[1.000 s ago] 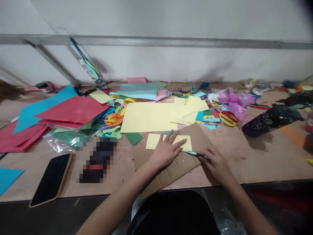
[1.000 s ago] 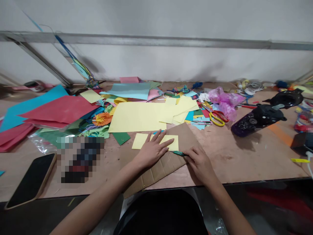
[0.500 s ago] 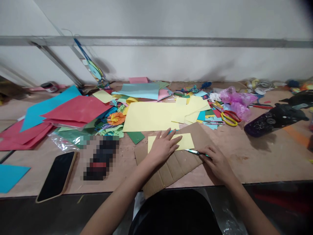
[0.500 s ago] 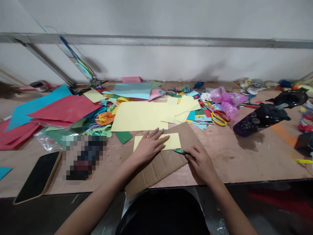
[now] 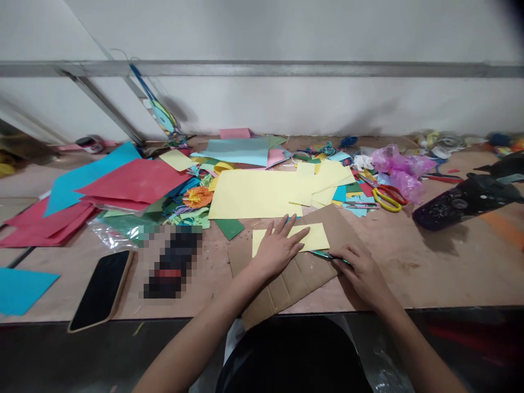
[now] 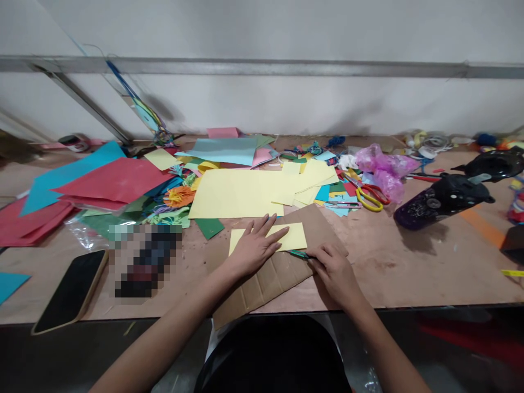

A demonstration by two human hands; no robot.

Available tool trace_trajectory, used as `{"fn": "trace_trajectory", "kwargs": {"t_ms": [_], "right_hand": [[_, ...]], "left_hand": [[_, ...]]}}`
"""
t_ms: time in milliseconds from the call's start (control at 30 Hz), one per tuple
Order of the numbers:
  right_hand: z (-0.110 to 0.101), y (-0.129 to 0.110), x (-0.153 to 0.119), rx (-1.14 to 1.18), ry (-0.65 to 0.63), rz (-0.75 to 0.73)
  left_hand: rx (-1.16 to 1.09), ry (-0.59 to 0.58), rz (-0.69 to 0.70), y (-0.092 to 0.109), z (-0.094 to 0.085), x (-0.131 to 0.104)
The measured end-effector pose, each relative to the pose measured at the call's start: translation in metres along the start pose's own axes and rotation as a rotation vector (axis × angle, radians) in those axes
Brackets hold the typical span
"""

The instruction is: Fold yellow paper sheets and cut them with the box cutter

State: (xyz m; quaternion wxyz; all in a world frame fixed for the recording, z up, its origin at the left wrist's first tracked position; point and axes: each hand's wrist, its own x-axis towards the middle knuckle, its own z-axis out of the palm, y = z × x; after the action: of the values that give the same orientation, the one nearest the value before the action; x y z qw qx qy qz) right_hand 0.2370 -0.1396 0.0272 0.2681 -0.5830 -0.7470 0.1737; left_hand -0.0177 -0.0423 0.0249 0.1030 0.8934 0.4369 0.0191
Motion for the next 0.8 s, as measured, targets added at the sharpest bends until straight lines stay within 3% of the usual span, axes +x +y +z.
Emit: {"fn": "trace_trajectory", "kwargs": {"t_ms": [567, 800], "right_hand": [[0.012, -0.009, 0.005, 0.024, -0.027, -0.034], [0.010, -0.006, 0.004, 0.063, -0.043, -0.004]], "left_hand": [[-0.045, 0.014, -0.023, 0.010, 0.001, 0.001], [-0.139, -0.040, -0.070, 0.002, -0.016, 0.000]]}}
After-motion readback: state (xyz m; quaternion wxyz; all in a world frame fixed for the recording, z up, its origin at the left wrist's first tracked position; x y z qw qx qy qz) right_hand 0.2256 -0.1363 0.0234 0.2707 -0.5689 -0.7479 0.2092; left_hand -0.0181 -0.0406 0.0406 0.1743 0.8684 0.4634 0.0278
